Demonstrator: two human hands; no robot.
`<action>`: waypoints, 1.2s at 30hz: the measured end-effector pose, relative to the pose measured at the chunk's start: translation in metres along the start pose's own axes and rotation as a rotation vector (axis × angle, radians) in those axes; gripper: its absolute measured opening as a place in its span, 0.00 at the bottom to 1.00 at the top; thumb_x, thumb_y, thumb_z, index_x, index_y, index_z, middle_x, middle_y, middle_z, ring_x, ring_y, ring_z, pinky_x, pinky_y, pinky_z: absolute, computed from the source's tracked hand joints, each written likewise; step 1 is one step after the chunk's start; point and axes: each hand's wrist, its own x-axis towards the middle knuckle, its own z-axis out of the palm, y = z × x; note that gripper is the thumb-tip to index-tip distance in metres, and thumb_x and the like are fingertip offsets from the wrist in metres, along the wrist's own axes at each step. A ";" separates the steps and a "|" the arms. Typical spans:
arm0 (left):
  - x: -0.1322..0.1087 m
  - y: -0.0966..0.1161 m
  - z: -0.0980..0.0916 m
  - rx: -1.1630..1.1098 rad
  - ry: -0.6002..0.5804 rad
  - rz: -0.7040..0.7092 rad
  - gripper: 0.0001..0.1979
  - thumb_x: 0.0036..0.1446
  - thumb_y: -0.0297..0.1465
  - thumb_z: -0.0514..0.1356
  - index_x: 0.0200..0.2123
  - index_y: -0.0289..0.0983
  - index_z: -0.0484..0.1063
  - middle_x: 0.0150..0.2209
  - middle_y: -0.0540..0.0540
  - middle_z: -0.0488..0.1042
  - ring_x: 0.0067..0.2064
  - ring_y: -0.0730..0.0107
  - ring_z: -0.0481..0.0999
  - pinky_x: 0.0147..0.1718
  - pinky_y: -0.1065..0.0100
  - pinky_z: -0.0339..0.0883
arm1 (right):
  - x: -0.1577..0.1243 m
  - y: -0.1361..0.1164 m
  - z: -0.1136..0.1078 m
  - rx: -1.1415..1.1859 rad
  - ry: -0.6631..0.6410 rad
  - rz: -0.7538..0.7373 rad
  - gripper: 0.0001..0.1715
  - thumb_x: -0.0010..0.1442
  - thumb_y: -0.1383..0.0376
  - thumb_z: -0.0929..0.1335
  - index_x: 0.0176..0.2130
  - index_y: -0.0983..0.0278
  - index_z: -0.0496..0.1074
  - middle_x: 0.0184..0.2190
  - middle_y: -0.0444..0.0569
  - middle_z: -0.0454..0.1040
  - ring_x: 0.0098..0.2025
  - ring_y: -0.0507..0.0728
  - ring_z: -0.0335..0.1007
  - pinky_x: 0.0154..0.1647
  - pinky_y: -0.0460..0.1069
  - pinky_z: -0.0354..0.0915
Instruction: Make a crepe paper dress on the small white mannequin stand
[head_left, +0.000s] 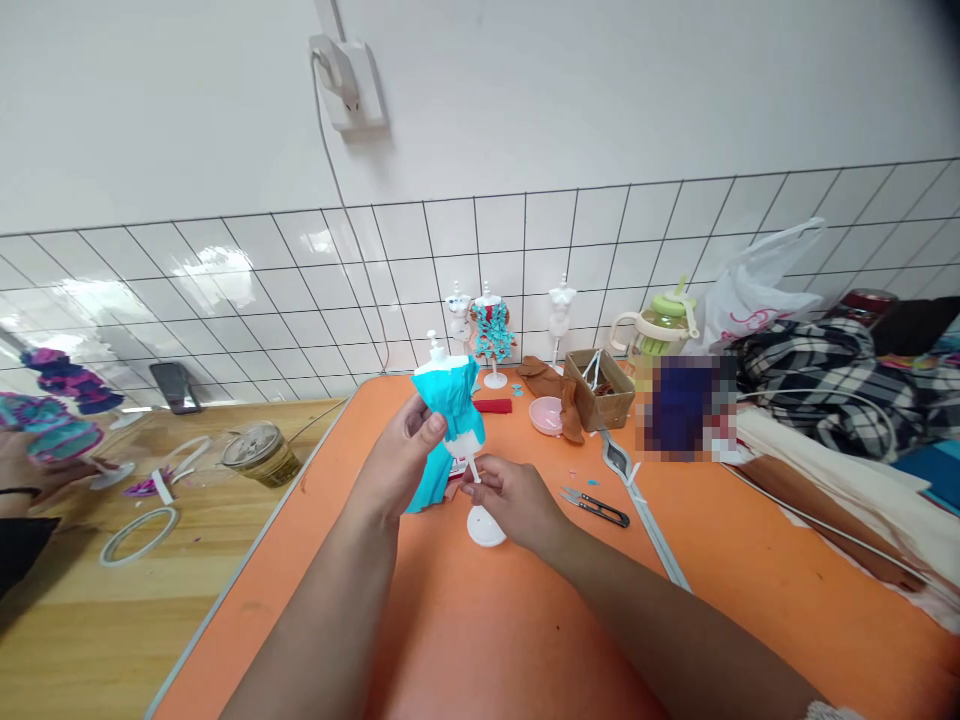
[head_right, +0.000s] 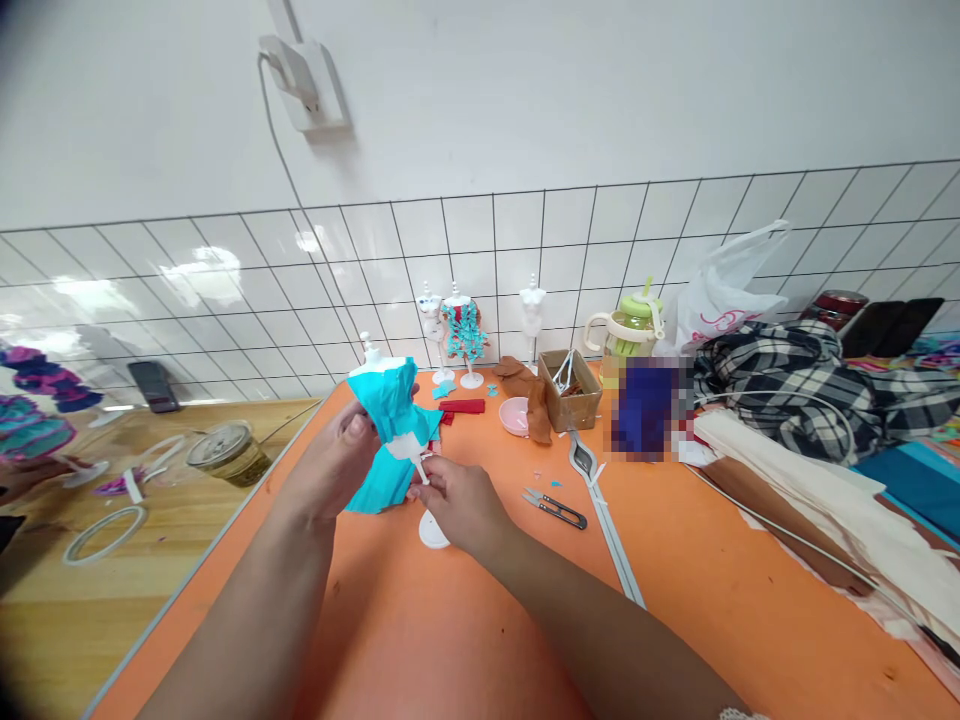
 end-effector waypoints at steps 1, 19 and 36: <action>0.001 -0.001 0.000 0.018 0.013 0.015 0.37 0.44 0.49 0.68 0.56 0.41 0.68 0.42 0.42 0.79 0.35 0.58 0.79 0.29 0.65 0.69 | 0.000 0.001 0.001 -0.017 -0.002 -0.001 0.08 0.59 0.60 0.66 0.36 0.61 0.73 0.26 0.42 0.76 0.28 0.53 0.71 0.28 0.45 0.59; 0.005 -0.003 -0.008 0.117 0.046 0.111 0.23 0.48 0.38 0.69 0.47 0.38 0.72 0.39 0.43 0.79 0.32 0.63 0.79 0.25 0.69 0.71 | 0.007 0.025 0.007 -0.134 0.049 -0.061 0.08 0.61 0.60 0.65 0.37 0.61 0.72 0.27 0.43 0.75 0.30 0.53 0.69 0.31 0.45 0.58; 0.010 -0.010 -0.007 0.189 0.171 0.239 0.37 0.46 0.37 0.70 0.59 0.40 0.65 0.52 0.39 0.75 0.51 0.54 0.75 0.43 0.63 0.72 | 0.016 0.066 0.022 -0.096 0.156 -0.067 0.10 0.60 0.61 0.65 0.28 0.62 0.65 0.24 0.41 0.73 0.25 0.51 0.65 0.25 0.43 0.53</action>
